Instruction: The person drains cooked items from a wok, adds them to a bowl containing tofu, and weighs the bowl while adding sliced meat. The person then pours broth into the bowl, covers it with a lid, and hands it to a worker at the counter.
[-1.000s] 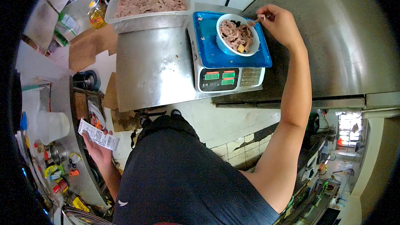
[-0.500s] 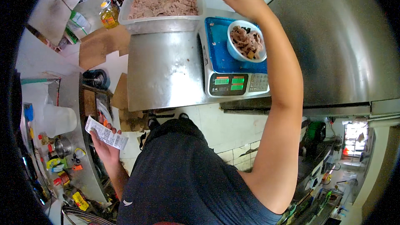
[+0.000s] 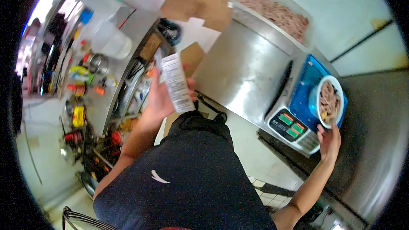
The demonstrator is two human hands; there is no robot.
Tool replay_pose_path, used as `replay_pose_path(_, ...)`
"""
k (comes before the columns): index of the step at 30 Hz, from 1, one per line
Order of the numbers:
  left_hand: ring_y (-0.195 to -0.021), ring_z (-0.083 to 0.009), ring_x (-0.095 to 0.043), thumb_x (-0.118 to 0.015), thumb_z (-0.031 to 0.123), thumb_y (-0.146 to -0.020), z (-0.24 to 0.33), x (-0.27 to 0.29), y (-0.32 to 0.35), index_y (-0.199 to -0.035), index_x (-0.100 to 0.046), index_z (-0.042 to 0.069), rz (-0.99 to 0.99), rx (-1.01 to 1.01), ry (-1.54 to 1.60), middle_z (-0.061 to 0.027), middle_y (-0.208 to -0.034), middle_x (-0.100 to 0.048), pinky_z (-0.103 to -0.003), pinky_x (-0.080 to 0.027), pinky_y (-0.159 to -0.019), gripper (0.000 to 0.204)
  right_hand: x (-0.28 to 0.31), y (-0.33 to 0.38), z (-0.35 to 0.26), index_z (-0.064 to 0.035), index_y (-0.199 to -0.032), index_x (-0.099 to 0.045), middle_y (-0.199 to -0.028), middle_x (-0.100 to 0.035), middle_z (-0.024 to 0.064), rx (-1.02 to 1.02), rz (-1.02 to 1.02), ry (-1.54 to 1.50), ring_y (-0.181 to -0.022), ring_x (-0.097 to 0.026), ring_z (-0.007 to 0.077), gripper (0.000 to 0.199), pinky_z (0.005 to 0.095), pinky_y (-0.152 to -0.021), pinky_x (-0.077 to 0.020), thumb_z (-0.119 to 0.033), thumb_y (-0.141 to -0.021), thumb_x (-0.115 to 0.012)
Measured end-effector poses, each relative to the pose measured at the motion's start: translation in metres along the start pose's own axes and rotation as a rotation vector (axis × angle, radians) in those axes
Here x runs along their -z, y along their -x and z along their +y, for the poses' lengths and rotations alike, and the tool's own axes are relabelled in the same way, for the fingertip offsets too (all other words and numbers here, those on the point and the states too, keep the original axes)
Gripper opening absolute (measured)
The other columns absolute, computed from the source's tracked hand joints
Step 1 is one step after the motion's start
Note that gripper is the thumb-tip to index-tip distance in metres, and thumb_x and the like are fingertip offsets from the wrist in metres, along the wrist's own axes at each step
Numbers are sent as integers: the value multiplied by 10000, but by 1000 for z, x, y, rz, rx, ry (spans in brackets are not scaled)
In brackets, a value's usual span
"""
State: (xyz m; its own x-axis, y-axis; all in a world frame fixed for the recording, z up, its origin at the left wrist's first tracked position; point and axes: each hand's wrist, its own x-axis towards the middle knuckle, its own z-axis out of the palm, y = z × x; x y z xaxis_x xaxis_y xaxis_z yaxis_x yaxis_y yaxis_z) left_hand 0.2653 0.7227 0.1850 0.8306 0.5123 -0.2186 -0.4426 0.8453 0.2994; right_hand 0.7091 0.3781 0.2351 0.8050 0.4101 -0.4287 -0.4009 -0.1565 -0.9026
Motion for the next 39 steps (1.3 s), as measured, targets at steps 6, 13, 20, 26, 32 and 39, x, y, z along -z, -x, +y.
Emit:
replay_pose_path(6, -920, -311, -647, -294, 820, -861, -6, -3, 3, -1509, -288, 153, -50, -59, -33, -196, -1143, -595, -510, -510, -879, 930, -14, -19, -6, 44, -1314, -462, -1292, -566, 177, -123, -238, -220, -1102, -628, 345, 487, 310, -870, -600, -210, -932, -626)
replay_pose_path(13, -966, -345, -644, -245, 843, -847, 66, 42, 6, -1532, -257, 169, -199, -78, -26, -236, -1201, -588, -524, -486, -910, 961, -88, 50, 12, 33, -1420, -374, -1376, -498, 197, 231, -130, -170, -1193, -560, 368, 573, 282, -827, -601, -183, -944, -608)
replay_pose_path(20, -939, -343, -660, -244, 865, -825, 188, 108, 26, -1526, -278, 170, -167, -51, -18, -232, -1205, -592, -517, -501, -889, 987, -308, 104, 45, 28, -1454, -338, -1427, -473, 180, 188, -246, -262, -1289, -497, 324, 685, 352, -1007, -516, -184, -891, -666)
replay_pose_path(26, -923, -338, -662, -248, 878, -810, 283, 117, 41, -1531, -254, 131, -110, -59, -122, -228, -1163, -611, -504, -509, -875, 1038, -475, 89, 133, 9, -1274, -516, -1266, -612, 119, -330, -469, -379, -1109, -638, 244, 494, 368, -925, -575, -135, -842, -706)
replay_pose_path(32, -919, -334, -653, -279, 894, -786, 334, 128, 28, -1531, -237, 109, -42, -155, -156, -239, -1153, -603, -528, -506, -876, 1083, -590, 92, 173, -5, -1322, -445, -1308, -562, 135, -285, -527, -390, -1127, -619, 235, 484, 358, -926, -557, -156, -899, -624)
replay_pose_path(39, -890, -288, -650, -450, 811, -813, 368, 138, -41, -1510, -269, 70, 0, -202, -346, -225, -1126, -614, -472, -535, -839, 1033, -652, 17, 163, 16, -1189, -523, -1208, -615, 140, -186, -485, -381, -1062, -643, 249, 267, 394, -910, -558, -29, -926, -544)
